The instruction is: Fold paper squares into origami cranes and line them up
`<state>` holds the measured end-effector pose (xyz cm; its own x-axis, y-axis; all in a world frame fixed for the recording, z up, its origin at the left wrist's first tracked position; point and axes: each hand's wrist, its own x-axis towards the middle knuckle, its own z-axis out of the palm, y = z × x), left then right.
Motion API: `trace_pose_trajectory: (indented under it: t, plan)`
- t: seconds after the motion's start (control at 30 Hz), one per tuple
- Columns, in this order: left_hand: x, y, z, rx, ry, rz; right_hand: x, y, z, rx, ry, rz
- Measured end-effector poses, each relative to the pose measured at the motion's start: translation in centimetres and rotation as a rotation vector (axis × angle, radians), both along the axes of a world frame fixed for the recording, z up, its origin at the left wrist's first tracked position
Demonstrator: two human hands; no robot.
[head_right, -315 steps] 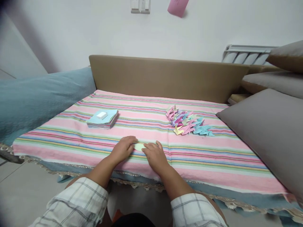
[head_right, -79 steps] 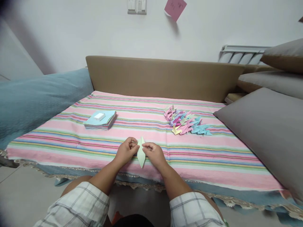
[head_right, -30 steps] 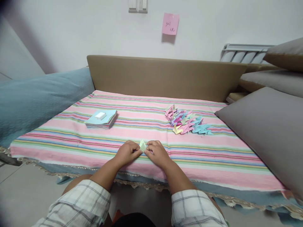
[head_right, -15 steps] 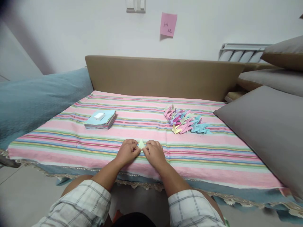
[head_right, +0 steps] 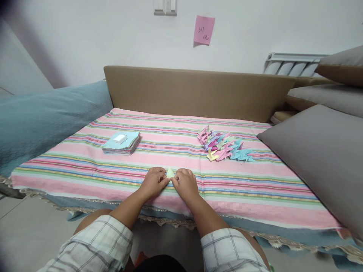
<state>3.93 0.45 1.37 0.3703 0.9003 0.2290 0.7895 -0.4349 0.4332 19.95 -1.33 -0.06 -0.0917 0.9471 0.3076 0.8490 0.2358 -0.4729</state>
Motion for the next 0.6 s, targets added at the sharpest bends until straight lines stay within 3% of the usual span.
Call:
trace_pose_trajectory:
  t: [0.27,0.6]
  plan:
    - [-0.92,0.47,-0.09,-0.073,-0.067,-0.038,-0.03,-0.05,0.36,-0.024,0.011,0.004]
    - [-0.21,-0.04,0.43,-0.010,-0.033,0.011,-0.21,-0.06,0.12,0.005,0.026,-0.015]
